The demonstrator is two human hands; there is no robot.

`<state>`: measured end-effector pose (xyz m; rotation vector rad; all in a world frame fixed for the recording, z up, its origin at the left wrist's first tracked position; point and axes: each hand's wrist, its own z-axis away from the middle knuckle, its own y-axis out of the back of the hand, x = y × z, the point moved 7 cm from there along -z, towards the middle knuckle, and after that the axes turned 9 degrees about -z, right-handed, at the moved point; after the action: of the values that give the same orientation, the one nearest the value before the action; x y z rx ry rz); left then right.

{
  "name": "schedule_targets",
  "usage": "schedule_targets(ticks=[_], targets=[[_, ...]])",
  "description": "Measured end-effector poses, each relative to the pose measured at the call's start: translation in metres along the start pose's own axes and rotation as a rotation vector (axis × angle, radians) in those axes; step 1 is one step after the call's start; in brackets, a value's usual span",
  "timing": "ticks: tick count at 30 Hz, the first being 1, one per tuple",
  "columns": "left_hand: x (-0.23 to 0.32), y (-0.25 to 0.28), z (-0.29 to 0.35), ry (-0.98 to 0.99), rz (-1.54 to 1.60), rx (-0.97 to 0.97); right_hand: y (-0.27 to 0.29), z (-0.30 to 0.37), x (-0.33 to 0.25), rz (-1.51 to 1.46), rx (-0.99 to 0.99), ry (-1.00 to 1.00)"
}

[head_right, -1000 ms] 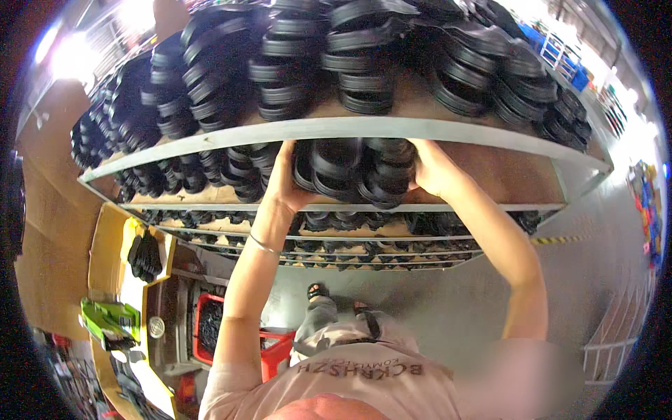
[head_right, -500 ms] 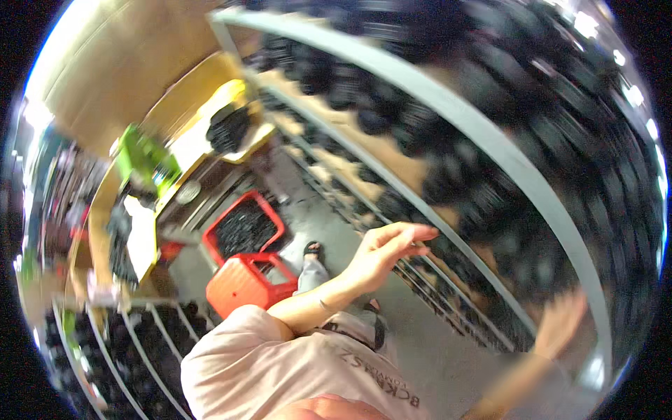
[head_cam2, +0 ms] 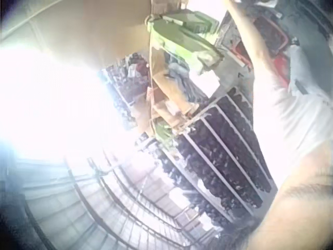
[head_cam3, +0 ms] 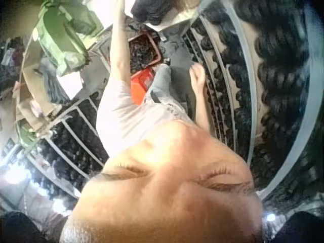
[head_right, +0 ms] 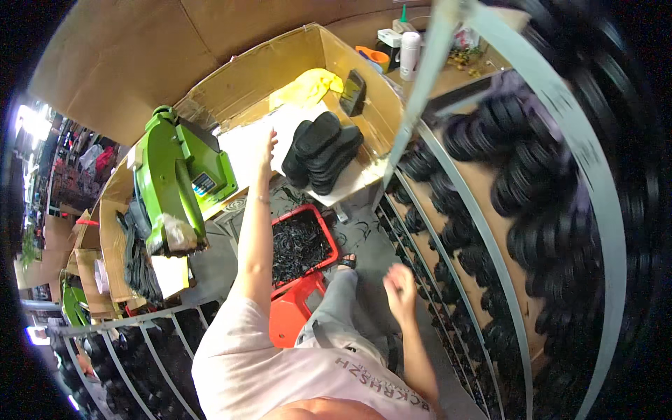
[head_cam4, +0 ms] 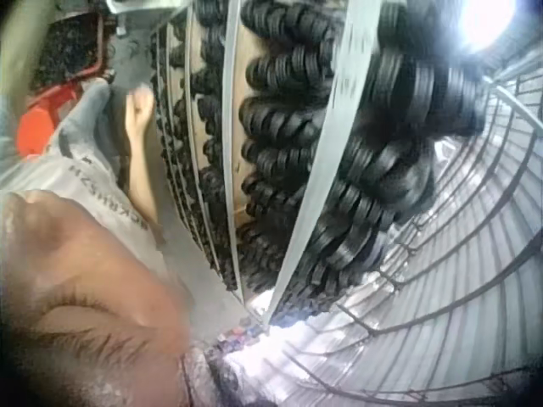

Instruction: Manually press and finish shoe soles using industrial machinery and organize them on storage shelves.

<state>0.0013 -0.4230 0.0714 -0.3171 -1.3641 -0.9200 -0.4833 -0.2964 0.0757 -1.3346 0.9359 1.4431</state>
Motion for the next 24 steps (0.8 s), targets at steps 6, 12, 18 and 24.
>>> schedule_targets(ticks=[6, 12, 18, 24], targets=[[-0.055, -0.087, -0.074, 0.236, -0.256, -0.577, -0.117, -0.253, 0.057, -0.334, -0.050, -0.535], [-0.068, -0.085, -0.041, 0.051, -0.244, -0.429, -0.184, -0.280, 0.096, -0.700, -0.021, -0.522], [-0.086, -0.039, 0.030, 0.124, -0.185, -0.477, -0.195, -0.205, 0.083, -0.638, 0.060, -0.474], [-0.109, -0.057, 0.123, -0.024, 0.075, -0.599, -0.148, -0.126, 0.109, -0.559, -0.039, -0.735]])
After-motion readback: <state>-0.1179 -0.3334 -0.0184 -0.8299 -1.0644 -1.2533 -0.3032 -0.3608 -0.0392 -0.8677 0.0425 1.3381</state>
